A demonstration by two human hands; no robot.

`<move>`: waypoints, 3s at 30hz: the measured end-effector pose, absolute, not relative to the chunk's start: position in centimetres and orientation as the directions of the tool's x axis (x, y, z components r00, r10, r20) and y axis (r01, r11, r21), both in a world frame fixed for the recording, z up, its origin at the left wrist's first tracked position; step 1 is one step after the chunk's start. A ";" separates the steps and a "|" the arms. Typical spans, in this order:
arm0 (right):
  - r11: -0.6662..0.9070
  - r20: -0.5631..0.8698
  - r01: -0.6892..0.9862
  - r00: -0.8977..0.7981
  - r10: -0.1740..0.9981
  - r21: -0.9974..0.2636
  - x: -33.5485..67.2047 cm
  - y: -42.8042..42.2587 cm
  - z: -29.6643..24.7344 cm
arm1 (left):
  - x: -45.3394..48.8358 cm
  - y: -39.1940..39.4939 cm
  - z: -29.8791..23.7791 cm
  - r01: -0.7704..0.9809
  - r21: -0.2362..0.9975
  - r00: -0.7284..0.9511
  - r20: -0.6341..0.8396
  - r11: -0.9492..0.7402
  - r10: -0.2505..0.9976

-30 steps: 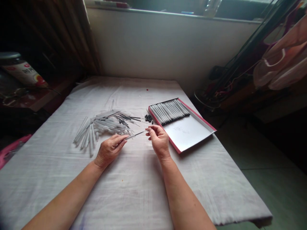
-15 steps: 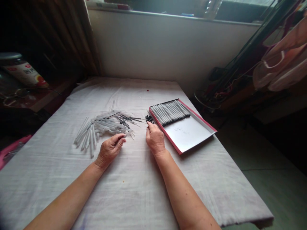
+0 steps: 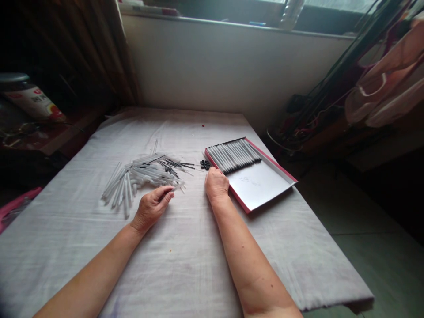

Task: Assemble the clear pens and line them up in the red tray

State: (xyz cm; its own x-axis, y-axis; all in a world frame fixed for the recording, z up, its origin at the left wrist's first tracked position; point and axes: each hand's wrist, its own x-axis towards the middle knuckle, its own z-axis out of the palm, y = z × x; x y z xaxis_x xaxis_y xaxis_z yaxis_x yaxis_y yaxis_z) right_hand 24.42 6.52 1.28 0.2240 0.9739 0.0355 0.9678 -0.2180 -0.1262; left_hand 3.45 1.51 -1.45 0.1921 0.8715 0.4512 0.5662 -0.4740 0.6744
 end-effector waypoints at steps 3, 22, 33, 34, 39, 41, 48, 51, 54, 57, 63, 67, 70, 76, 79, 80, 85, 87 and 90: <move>-0.101 0.118 0.945 0.144 0.982 -0.312 24.6 5.0 0.8 | 3.5 1.5 -1.4 0.561 0.658 0.207 0.477 -0.503 0.854; 0.156 0.160 0.082 0.035 0.987 -0.984 23.0 0.3 -1.3 | 3.6 1.1 -0.9 0.601 0.575 0.343 0.443 -0.555 0.829; 0.280 0.291 0.300 -0.006 0.957 -0.912 23.6 0.2 -1.7 | 3.6 1.2 -0.9 0.622 0.535 0.386 0.425 -0.571 0.819; 0.296 0.306 0.320 -0.022 0.952 -0.900 23.7 0.2 -1.7 | 3.6 1.3 -1.0 0.624 0.530 0.392 0.424 -0.575 0.816; 0.342 0.347 0.411 -0.065 0.936 -0.845 23.9 0.1 -1.3 | 3.6 1.3 -1.1 0.617 0.519 0.407 0.433 -0.592 0.804; 0.343 0.351 0.482 -0.078 0.933 -0.806 23.9 0.0 -1.1 | 3.6 1.2 -1.0 0.611 0.512 0.412 0.446 -0.604 0.795; 0.244 0.244 0.596 -0.083 0.966 -0.765 24.1 0.0 -0.9 | 3.8 1.0 -0.7 0.608 0.488 0.436 0.454 -0.626 0.777; 0.229 0.217 0.530 -0.087 0.972 -0.817 24.2 -0.1 -0.7 | 3.7 1.1 -0.8 0.609 0.511 0.420 0.441 -0.606 0.793; 0.228 0.206 0.435 -0.098 0.974 -0.871 24.4 -0.1 -0.8 | 3.7 1.1 -1.0 0.615 0.530 0.403 0.424 -0.584 0.811; 0.258 0.235 0.395 -0.107 0.966 -0.881 24.3 -0.1 -0.9 | 3.6 1.1 -1.0 0.613 0.536 0.401 0.422 -0.581 0.813; 0.247 0.224 0.471 -0.107 0.969 -0.847 24.3 -0.1 -0.6 | 3.6 1.1 -1.1 0.612 0.535 0.408 0.418 -0.583 0.812; 0.217 0.199 0.369 -0.086 0.976 -0.904 24.4 -0.1 -0.9 | 3.7 1.1 -0.9 0.614 0.539 0.405 0.413 -0.577 0.816; 0.234 0.215 0.316 -0.093 0.972 -0.919 24.4 0.1 -1.4 | 3.8 1.1 -0.8 0.615 0.540 0.404 0.409 -0.574 0.818; 0.153 0.160 0.194 0.021 0.987 -0.969 25.4 0.7 -0.9 | 3.1 1.3 -0.7 0.638 0.552 0.343 0.421 -0.537 0.840; 0.137 0.149 0.150 0.073 0.986 -0.979 26.2 1.0 -0.5 | 2.5 1.6 -0.9 0.650 0.551 0.306 0.442 -0.524 0.843; 0.133 0.146 0.151 0.077 0.986 -0.980 26.4 1.1 -0.5 | 2.4 1.7 -0.9 0.648 0.551 0.301 0.449 -0.526 0.841; 0.091 0.110 0.232 0.071 0.991 -0.968 26.6 1.1 -0.7 | 2.4 1.8 -1.1 0.628 0.564 0.293 0.467 -0.536 0.834; 0.085 0.105 0.247 0.068 0.992 -0.965 26.6 1.0 -0.8 | 2.4 1.8 -1.1 0.621 0.574 0.285 0.470 -0.534 0.836; 0.100 0.118 0.211 0.071 0.991 -0.972 26.7 1.1 -0.7 | 2.4 1.8 -1.1 0.613 0.588 0.273 0.469 -0.528 0.840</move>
State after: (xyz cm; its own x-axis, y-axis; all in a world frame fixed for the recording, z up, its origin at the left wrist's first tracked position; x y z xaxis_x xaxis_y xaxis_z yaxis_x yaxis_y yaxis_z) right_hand 26.71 1.05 -0.68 0.0713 0.9905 0.1175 0.2111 0.1002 -0.9723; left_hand 2.39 1.83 -1.13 0.2733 0.8399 0.4689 0.6131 -0.5277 0.5879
